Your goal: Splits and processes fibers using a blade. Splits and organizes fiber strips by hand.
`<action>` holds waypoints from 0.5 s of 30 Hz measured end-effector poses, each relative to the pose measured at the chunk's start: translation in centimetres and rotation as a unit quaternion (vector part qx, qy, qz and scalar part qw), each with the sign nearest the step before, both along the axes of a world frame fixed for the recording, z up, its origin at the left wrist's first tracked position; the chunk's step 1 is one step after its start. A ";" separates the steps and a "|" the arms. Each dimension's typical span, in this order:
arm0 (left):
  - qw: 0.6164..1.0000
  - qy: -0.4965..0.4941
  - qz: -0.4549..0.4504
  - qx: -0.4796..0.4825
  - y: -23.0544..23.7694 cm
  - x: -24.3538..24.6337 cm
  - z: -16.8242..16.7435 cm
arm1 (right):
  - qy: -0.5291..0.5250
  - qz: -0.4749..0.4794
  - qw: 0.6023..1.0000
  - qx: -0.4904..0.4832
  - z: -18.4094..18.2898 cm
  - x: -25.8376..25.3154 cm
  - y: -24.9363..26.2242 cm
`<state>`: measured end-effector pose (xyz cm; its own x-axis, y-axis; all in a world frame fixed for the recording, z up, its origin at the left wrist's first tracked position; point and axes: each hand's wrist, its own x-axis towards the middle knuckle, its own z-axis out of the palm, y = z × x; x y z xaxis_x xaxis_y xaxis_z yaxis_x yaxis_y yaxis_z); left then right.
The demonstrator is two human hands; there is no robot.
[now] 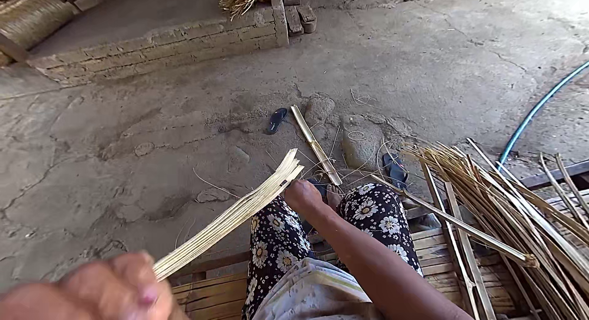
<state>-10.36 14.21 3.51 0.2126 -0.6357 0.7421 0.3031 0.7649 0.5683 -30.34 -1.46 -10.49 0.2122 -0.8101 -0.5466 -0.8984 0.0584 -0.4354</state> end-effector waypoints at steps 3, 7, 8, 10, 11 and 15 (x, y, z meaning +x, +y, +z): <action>0.990 -0.137 0.042 -0.020 -4.9 -3.8 -3.7 | -0.025 0.014 1.000 0.006 1.5 0.1 0.9; 0.987 -0.161 0.009 0.000 -9.9 -6.4 -10.3 | -0.067 0.047 0.997 -0.001 1.0 -0.5 1.3; 0.992 -0.122 0.000 0.024 -10.5 -6.6 -10.9 | -0.063 0.050 0.997 0.006 0.5 -1.0 1.3; 0.995 -0.017 -0.024 0.092 -10.7 -6.8 -11.6 | -0.026 0.042 0.998 0.029 -0.2 -1.8 1.7; 0.991 0.030 -0.034 0.123 -10.7 -6.9 -11.9 | -0.011 0.037 0.999 0.033 -0.5 -2.0 1.8; 0.979 0.065 -0.025 0.193 -8.7 -7.7 -13.3 | -0.019 0.043 0.998 0.044 -1.0 -2.0 2.0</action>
<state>-18.10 5.56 -9.78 0.2495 -0.8757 0.4135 0.4236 0.4827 0.7666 -32.34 0.56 -11.48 0.3011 -0.7373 -0.6048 -0.8850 0.0201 -0.4651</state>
